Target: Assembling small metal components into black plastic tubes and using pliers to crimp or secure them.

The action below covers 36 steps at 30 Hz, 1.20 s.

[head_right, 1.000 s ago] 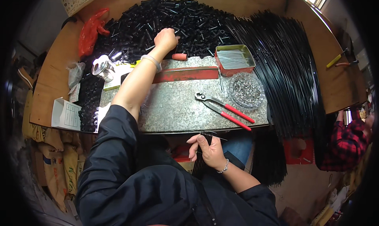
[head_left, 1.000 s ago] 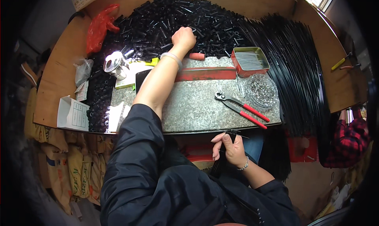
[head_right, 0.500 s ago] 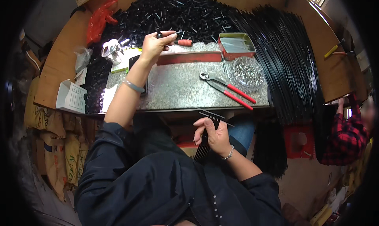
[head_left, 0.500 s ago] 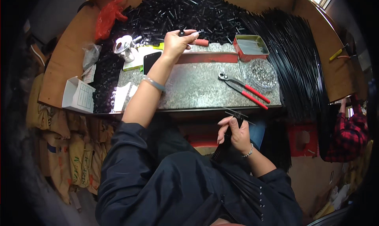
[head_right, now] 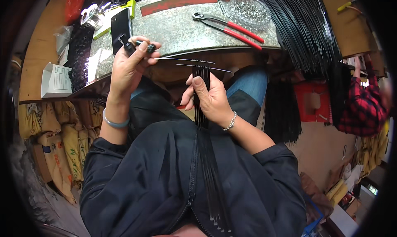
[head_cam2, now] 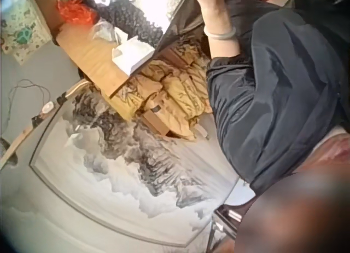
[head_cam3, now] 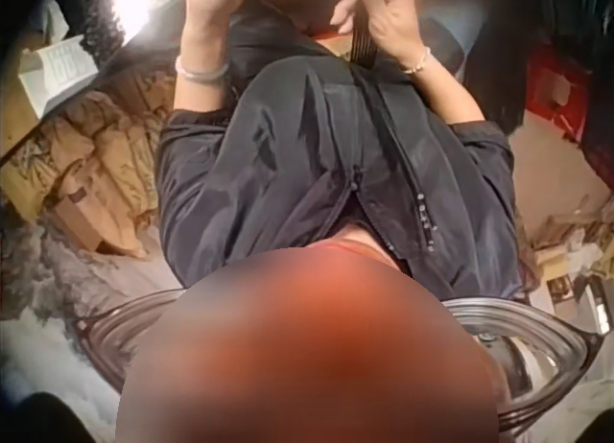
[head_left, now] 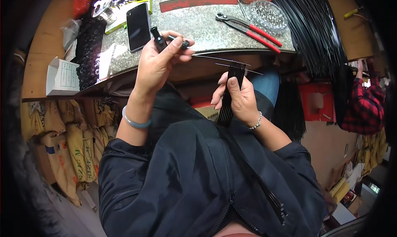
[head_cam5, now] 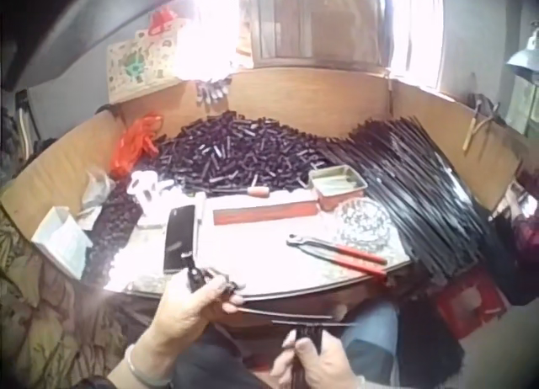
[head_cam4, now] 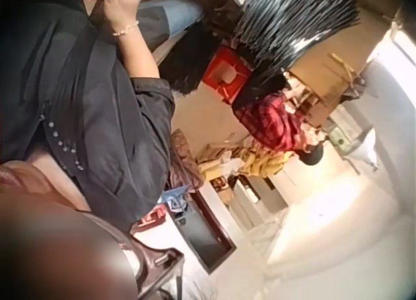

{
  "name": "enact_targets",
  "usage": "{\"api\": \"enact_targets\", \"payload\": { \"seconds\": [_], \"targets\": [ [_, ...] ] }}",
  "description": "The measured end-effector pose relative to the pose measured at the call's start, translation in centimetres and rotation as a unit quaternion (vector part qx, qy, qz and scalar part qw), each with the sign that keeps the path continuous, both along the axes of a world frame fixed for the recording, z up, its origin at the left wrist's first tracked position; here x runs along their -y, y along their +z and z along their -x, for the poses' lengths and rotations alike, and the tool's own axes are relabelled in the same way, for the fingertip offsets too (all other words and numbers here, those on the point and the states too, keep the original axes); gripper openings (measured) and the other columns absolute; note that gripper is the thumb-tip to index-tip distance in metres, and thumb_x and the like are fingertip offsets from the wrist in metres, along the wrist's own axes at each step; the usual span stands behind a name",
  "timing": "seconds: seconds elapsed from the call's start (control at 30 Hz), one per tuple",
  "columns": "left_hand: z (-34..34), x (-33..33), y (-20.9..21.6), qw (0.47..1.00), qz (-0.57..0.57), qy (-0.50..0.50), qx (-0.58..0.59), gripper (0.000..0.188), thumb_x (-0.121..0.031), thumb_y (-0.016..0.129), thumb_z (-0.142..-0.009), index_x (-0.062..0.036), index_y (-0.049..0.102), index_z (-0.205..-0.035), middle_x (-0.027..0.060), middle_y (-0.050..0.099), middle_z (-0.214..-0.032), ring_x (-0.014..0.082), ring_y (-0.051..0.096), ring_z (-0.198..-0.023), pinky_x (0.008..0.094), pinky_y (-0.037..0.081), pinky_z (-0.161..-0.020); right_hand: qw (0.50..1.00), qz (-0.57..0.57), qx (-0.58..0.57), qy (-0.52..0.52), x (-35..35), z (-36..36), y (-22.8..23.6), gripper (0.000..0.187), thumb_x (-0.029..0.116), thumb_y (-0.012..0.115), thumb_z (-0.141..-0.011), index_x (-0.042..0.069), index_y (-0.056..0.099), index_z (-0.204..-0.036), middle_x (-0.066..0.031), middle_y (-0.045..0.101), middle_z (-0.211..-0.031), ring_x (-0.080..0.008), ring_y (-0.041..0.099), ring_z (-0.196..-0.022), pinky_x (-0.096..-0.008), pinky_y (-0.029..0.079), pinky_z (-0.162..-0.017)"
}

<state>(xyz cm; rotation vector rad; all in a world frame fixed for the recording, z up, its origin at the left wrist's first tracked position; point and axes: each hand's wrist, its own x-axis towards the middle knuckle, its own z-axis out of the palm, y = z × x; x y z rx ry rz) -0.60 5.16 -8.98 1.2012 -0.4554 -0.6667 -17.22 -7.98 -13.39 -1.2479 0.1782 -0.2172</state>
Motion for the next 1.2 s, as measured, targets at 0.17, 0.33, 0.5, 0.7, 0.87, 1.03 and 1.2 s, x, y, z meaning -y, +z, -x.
{"api": "enact_targets", "payload": {
  "seconds": [0.17,0.33,0.5,0.7,0.87,1.03,1.2],
  "targets": [
    [2.7,-1.1,0.9,0.997,0.056,-0.052,-0.019,0.026,-0.023,0.055,-0.092,0.0014,0.060,-0.101,0.0038,0.058,-0.085,0.0061,0.047,-0.066,0.0202,0.040,-0.057,1.000,-0.003,0.010,0.002,-0.9,0.5,0.4,0.037,0.041,0.043,-0.093,0.005,0.038,-0.099,-0.0132,0.060,-0.065,-0.0142,0.057,-0.048,-0.0220,0.047,-0.047],
    [3.8,-1.0,1.4,0.997,0.008,-0.077,0.008,0.024,-0.023,0.056,-0.091,0.0004,0.062,-0.097,-0.0012,0.051,-0.071,0.0043,0.040,-0.057,0.0181,0.031,-0.050,1.000,-0.019,0.016,0.015,-1.0,0.4,0.3,0.036,0.037,0.045,-0.093,0.004,0.036,-0.103,-0.0128,0.060,-0.066,-0.0149,0.058,-0.049,-0.0226,0.048,-0.048],
    [3.7,-0.3,1.1,0.994,0.002,-0.113,-0.006,0.028,-0.023,0.054,-0.092,0.0024,0.057,-0.102,0.0030,0.053,-0.081,0.0069,0.043,-0.065,0.0193,0.033,-0.053,1.000,-0.023,0.015,0.016,-1.0,0.2,0.3,0.036,0.035,0.046,-0.093,0.003,0.037,-0.105,-0.0124,0.060,-0.066,-0.0149,0.059,-0.052,-0.0227,0.048,-0.049],
    [3.5,0.3,0.6,0.985,0.068,-0.127,-0.090,0.034,-0.025,0.056,-0.091,0.0037,0.056,-0.108,0.0040,0.054,-0.087,0.0067,0.044,-0.071,0.0193,0.035,-0.055,1.000,-0.018,0.017,0.008,-0.9,0.1,0.2,0.036,0.035,0.046,-0.094,0.001,0.039,-0.103,-0.0125,0.061,-0.066,-0.0147,0.059,-0.052,-0.0227,0.048,-0.050],
    [2.5,0.6,-0.8,0.967,0.132,-0.148,-0.161,0.026,-0.024,0.058,-0.090,0.0002,0.056,-0.101,0.0095,0.060,-0.092,0.0066,0.046,-0.072,0.0183,0.037,-0.055,1.000,-0.014,0.009,0.005,-0.8,0.2,0.2,0.035,0.036,0.046,-0.094,0.002,0.040,-0.099,-0.0131,0.061,-0.066,-0.0150,0.060,-0.052,-0.0225,0.049,-0.050],
    [2.9,1.2,-0.4,0.982,0.070,-0.123,-0.124,0.022,-0.024,0.059,-0.090,-0.0021,0.061,-0.093,0.0078,0.063,-0.091,0.0048,0.050,-0.067,0.0175,0.040,-0.055,1.000,-0.012,0.007,0.010,-0.8,0.1,0.4,0.034,0.037,0.045,-0.094,0.003,0.039,-0.096,-0.0137,0.062,-0.066,-0.0151,0.060,-0.052,-0.0225,0.049,-0.050],
    [3.2,1.6,-0.5,0.990,0.037,-0.101,-0.091,0.024,-0.022,0.061,-0.088,-0.0004,0.062,-0.098,0.0068,0.064,-0.088,0.0051,0.050,-0.065,0.0177,0.040,-0.054,1.000,-0.013,0.008,0.016,-0.7,-0.1,0.5,0.036,0.038,0.046,-0.093,0.003,0.040,-0.097,-0.0135,0.062,-0.067,-0.0148,0.060,-0.053,-0.0224,0.049,-0.050]
  ]
}}
